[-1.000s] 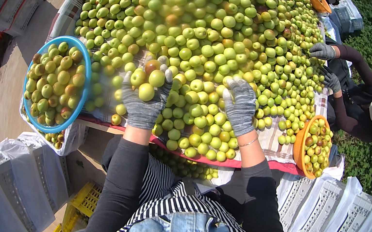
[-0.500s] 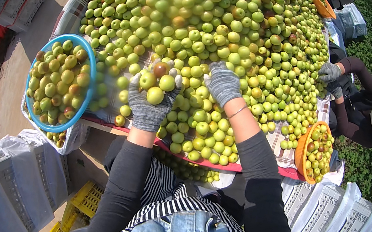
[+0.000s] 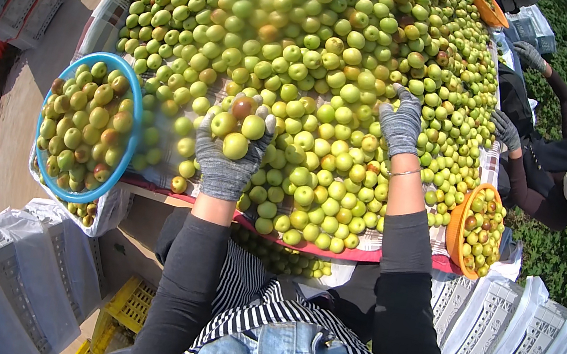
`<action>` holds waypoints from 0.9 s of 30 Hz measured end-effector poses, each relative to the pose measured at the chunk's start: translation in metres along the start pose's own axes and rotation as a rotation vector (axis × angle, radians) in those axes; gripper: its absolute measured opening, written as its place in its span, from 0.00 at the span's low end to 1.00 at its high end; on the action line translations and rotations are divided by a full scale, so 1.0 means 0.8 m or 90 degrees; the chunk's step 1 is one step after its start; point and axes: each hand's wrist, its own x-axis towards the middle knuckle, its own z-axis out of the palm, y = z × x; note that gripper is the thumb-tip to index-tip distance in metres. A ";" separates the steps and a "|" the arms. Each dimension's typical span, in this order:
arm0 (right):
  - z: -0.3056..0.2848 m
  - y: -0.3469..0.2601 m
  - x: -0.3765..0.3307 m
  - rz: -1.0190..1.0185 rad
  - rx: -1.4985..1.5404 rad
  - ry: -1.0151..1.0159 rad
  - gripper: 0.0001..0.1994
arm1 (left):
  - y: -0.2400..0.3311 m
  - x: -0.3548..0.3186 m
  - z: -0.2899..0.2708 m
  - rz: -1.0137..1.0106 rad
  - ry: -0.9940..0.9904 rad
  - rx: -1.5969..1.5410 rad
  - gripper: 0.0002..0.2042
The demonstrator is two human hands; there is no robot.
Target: The person sits on the ground and sorts green olives by hand, picking them from a large pile on a table and placing them into white crates and a blue bowl. The person wears gloves and repeatedly transfers olives between containers.
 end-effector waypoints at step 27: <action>-0.002 -0.063 -0.068 -0.041 0.220 -0.176 0.13 | -0.003 -0.001 -0.007 -0.008 -0.097 0.029 0.22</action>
